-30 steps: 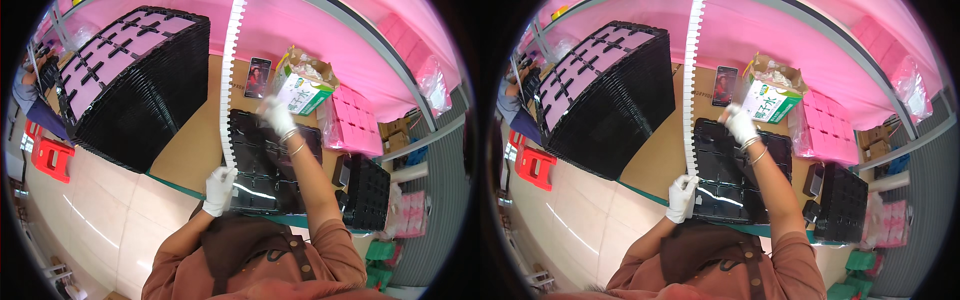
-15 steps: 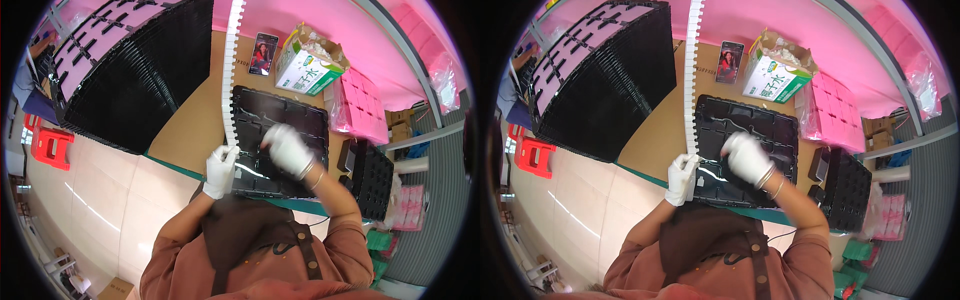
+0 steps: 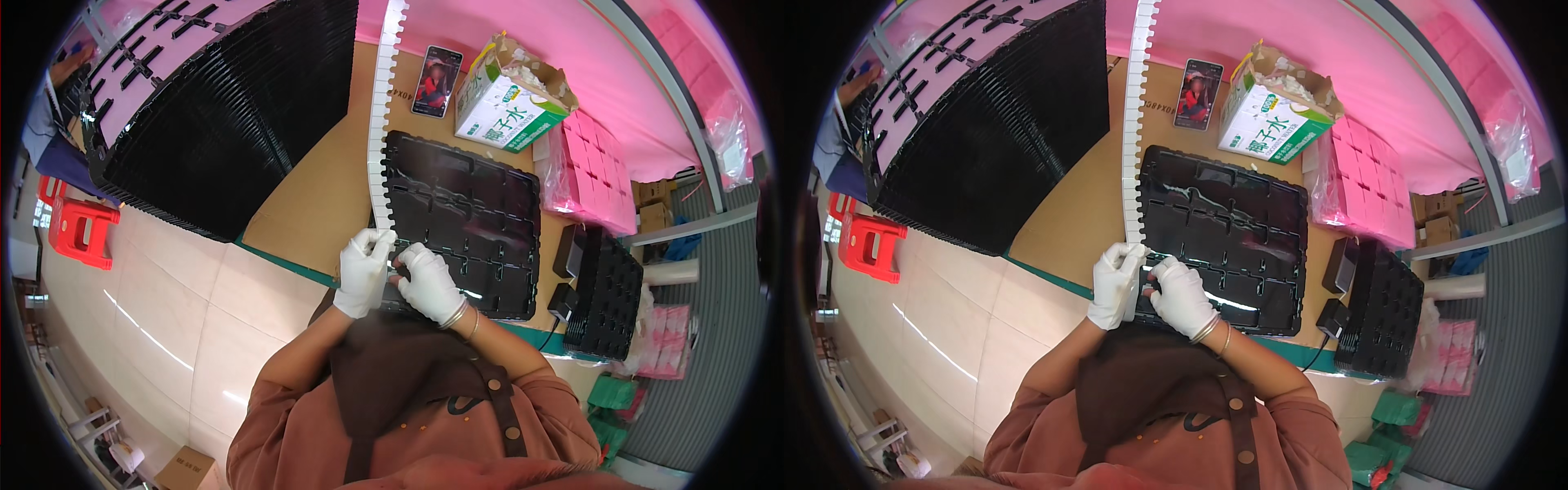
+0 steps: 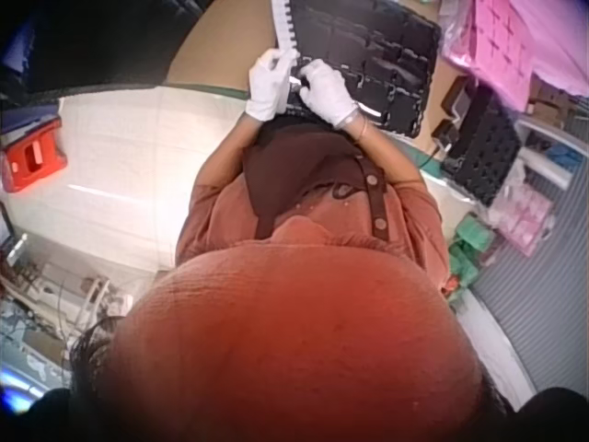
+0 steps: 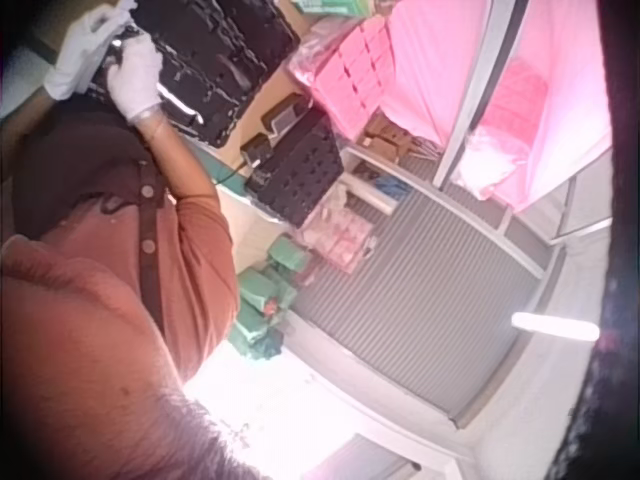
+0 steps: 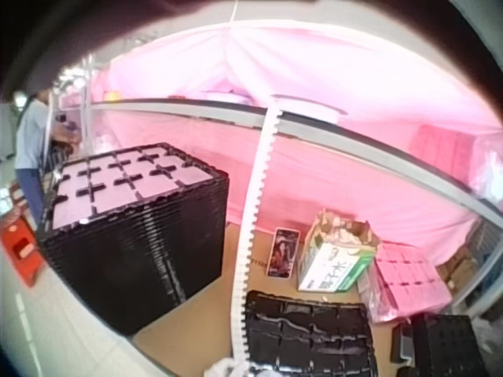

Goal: The person assembles black plastic trays by inserting white plastic clips into the tray's edge slots and then placing a pink foam insert inside. The person repeats this process for multiple trays, stacking the finished units to the left.

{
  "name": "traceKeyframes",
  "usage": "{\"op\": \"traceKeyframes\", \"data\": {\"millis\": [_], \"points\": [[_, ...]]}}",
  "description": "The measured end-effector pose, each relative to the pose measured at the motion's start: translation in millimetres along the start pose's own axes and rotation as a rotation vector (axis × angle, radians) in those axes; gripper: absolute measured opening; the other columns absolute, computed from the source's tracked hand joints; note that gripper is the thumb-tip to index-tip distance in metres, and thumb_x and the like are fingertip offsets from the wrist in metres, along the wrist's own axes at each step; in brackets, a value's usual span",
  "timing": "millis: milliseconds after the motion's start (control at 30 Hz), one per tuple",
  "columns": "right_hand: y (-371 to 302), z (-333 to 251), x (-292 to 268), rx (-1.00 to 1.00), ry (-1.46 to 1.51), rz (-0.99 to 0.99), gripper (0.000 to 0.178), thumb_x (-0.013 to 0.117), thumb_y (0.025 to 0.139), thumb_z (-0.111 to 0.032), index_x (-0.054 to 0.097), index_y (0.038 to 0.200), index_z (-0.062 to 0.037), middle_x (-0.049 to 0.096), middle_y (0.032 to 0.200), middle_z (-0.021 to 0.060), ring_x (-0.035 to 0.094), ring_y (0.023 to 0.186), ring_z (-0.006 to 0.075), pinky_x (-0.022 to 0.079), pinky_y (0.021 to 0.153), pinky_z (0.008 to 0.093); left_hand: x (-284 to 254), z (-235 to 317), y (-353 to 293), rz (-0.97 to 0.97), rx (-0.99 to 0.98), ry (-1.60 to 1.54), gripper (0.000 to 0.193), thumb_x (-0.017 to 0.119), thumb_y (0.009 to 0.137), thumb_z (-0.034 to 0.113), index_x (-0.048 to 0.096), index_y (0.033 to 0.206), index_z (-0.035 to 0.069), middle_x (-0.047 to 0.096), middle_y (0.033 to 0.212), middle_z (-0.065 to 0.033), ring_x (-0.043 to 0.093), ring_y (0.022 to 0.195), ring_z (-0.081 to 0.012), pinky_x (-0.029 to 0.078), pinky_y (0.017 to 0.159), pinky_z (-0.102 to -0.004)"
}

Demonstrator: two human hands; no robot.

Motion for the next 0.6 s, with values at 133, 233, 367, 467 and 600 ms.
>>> {"op": "traceKeyframes", "data": {"millis": [133,233,367,467,600], "points": [[3,3,7,0.008,-0.038,-0.009,0.007,0.071,0.073,-0.008,0.064,0.075,-0.0079,0.061,0.085,0.0105,0.061,0.084,0.0314,0.047,0.071,0.0437,2,7,-3,-0.009,0.001,0.030,0.012,0.065,0.095,0.013,0.065,0.093,0.001,0.068,0.090,-0.0050,0.061,0.081,-0.0081,0.048,0.073,-0.0231],[1,9,13,-0.056,-0.051,0.031,0.008,0.071,0.071,-0.006,0.065,0.076,-0.0087,0.061,0.083,0.0076,0.061,0.082,0.0295,0.046,0.069,0.0425,1,4,-2,-0.018,0.000,0.014,0.013,0.065,0.095,0.013,0.065,0.093,0.000,0.069,0.091,-0.0057,0.062,0.081,-0.0085,0.048,0.073,-0.0234],[-4,13,11,-0.105,0.019,-0.002,0.011,0.071,0.070,-0.004,0.064,0.076,-0.0091,0.062,0.081,0.0050,0.060,0.079,0.0281,0.045,0.069,0.0415,-2,-1,0,-0.014,-0.002,0.032,0.013,0.065,0.094,0.013,0.065,0.093,0.000,0.069,0.092,-0.0060,0.062,0.083,-0.0089,0.049,0.073,-0.0236],[-8,11,5,-0.081,0.097,-0.055,0.012,0.072,0.070,-0.002,0.063,0.075,-0.0085,0.063,0.080,0.0051,0.060,0.078,0.0287,0.045,0.071,0.0410,-1,-1,0,-0.001,0.022,0.043,0.014,0.066,0.094,0.014,0.065,0.092,0.000,0.067,0.086,-0.0035,0.058,0.077,-0.0069,0.046,0.068,-0.0229],[-7,15,-3,0.045,0.235,-0.113,0.013,0.073,0.070,-0.001,0.062,0.073,-0.0074,0.064,0.079,0.0064,0.060,0.079,0.0300,0.046,0.073,0.0399,3,1,0,0.028,0.073,0.040,0.017,0.067,0.093,0.017,0.065,0.087,0.001,0.062,0.075,0.0014,0.050,0.064,-0.0026,0.040,0.056,-0.0215]]}}
Point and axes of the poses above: each hand's wrist, its own y-axis towards the middle knuckle, its own x-axis out of the palm, z = x × y, the point moved 1 cm from there along y, towards the middle knuckle
